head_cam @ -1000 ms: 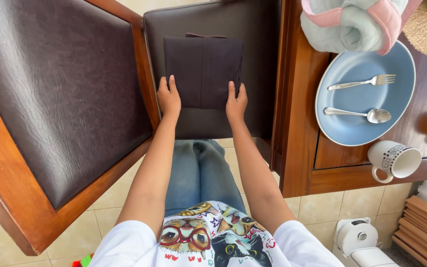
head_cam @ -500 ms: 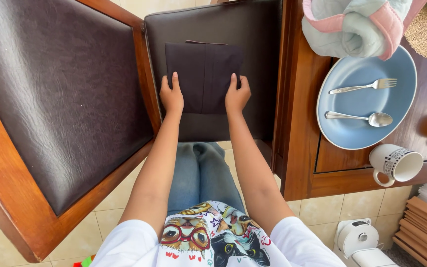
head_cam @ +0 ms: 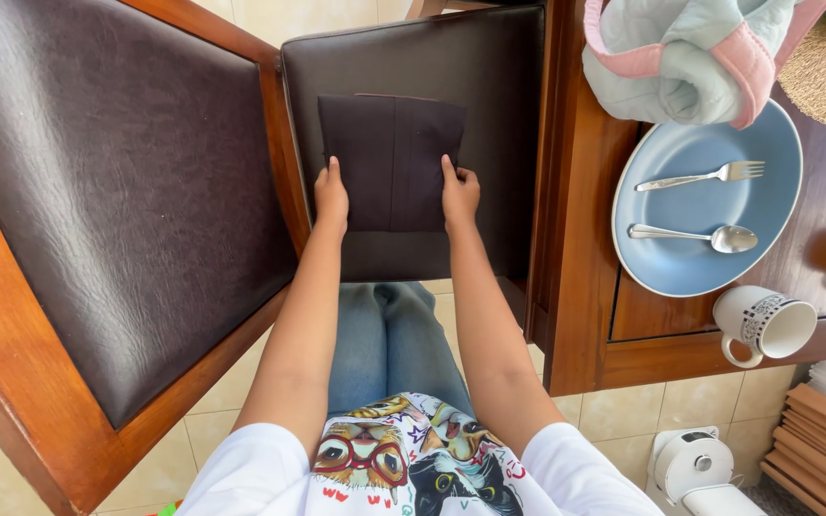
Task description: The person arranges forks and spoons on blue plates on a wooden dining table, repositions a tissue box, a small potted plant and a mug, then picks up a dark jacket from a chair and folds it on the chair seat. They adjust the chair and pick up a cloth at the end.
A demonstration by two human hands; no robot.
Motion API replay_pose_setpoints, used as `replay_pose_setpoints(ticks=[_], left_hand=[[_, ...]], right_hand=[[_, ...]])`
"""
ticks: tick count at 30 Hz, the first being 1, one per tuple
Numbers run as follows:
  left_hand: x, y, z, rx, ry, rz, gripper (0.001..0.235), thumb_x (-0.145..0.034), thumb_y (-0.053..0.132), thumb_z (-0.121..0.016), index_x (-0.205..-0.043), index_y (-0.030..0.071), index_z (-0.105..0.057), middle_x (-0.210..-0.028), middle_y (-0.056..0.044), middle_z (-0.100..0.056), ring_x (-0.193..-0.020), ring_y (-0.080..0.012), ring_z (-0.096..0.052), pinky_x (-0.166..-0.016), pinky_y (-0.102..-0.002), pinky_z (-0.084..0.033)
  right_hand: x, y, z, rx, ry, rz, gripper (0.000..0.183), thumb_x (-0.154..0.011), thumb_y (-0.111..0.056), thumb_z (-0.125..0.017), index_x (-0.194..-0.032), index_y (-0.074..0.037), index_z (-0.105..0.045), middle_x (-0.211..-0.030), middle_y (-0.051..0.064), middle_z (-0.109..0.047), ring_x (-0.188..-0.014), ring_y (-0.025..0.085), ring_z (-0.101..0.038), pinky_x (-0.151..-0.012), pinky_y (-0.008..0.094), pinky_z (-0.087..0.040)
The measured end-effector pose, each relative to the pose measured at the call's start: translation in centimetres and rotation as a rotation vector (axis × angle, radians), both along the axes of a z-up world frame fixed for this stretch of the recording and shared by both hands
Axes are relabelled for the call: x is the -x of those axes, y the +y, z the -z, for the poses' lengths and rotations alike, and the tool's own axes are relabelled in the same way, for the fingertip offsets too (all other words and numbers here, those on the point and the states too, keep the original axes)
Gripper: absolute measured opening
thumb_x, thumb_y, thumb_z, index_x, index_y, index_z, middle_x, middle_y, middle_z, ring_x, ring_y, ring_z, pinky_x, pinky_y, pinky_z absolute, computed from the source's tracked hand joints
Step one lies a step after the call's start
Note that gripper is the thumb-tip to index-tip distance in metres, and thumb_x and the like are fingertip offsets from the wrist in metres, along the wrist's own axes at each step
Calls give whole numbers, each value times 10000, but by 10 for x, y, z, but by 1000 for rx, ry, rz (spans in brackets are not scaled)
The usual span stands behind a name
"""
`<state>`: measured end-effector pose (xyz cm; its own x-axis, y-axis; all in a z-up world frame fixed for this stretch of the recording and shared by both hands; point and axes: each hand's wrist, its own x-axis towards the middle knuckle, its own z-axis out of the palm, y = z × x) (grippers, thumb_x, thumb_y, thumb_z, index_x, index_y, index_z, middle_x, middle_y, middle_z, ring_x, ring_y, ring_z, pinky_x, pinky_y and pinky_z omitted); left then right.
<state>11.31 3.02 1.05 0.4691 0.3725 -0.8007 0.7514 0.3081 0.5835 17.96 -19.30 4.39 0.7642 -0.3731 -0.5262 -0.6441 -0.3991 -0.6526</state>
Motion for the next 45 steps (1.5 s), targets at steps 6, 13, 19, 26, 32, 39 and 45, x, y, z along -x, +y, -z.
replay_pose_setpoints(ticks=[6, 13, 19, 26, 32, 39, 45], left_hand=[[13, 13, 9, 352, -48, -185, 805, -980, 559, -507, -1576, 46, -334, -1686, -160, -266, -1551, -323, -244, -1261, -468, -163], [-38, 14, -29, 373, -356, -132, 753, -982, 542, -410, -1610, 146, -280, -1699, -113, -259, -1556, -268, -201, -1229, -468, -81], [-49, 30, -12, 769, -377, -252, 885, -911, 644, -459, -1594, 109, -283, -1682, -104, -291, -1517, -335, -332, -1212, -558, -281], [-21, 21, -33, 608, -203, -327, 1234, -829, 908, -382, -1636, 45, -25, -1686, -271, -182, -1495, -434, -262, -1145, -654, -182], [-28, -2, -34, 130, -213, 1, 1024, -816, 533, -795, -1533, 48, -248, -1530, -212, -462, -1414, -334, -481, -1147, -503, -408], [-38, 3, -37, 207, -288, 1, 587, -938, 75, -596, -1495, 104, -412, -1441, -115, -590, -1318, -263, -569, -1080, -411, -453], [-52, -13, -37, 299, -409, 125, 552, -964, 35, -511, -1511, 98, -472, -1458, -118, -606, -1323, -236, -580, -1144, -345, -412]], right_hand=[[-5, -25, -33, -701, 178, 15, 470, -931, -350, -738, -1203, 32, -707, -1205, 162, -733, -1097, 243, -688, -984, 359, -526], [-14, -23, -149, -694, -297, -427, 361, -904, 36, -660, -1238, -84, -732, -1177, 23, -676, -1111, 169, -632, -1010, 288, -489], [17, -16, -131, 90, -653, -736, 645, -680, 159, -602, -1169, -219, -784, -1077, -6, -604, -1094, 221, -550, -1061, 367, -356], [73, -12, -69, 395, -565, -809, 716, -674, 167, -594, -1224, -251, -779, -1152, 1, -580, -1149, 252, -515, -1079, 424, -294], [42, -19, -51, 315, -635, -415, 448, -814, -5, -685, -1235, -155, -704, -1290, 55, -574, -1250, 259, -514, -1138, 433, -349], [-23, -44, -43, 171, -75, -183, 589, -921, -476, -715, -1278, -23, -594, -1241, 159, -653, -1183, 332, -596, -987, 426, -465], [37, -70, -24, 256, -138, -140, 470, -957, -468, -675, -1077, -16, -714, -1062, 163, -717, -1029, 339, -694, -918, 429, -532]])
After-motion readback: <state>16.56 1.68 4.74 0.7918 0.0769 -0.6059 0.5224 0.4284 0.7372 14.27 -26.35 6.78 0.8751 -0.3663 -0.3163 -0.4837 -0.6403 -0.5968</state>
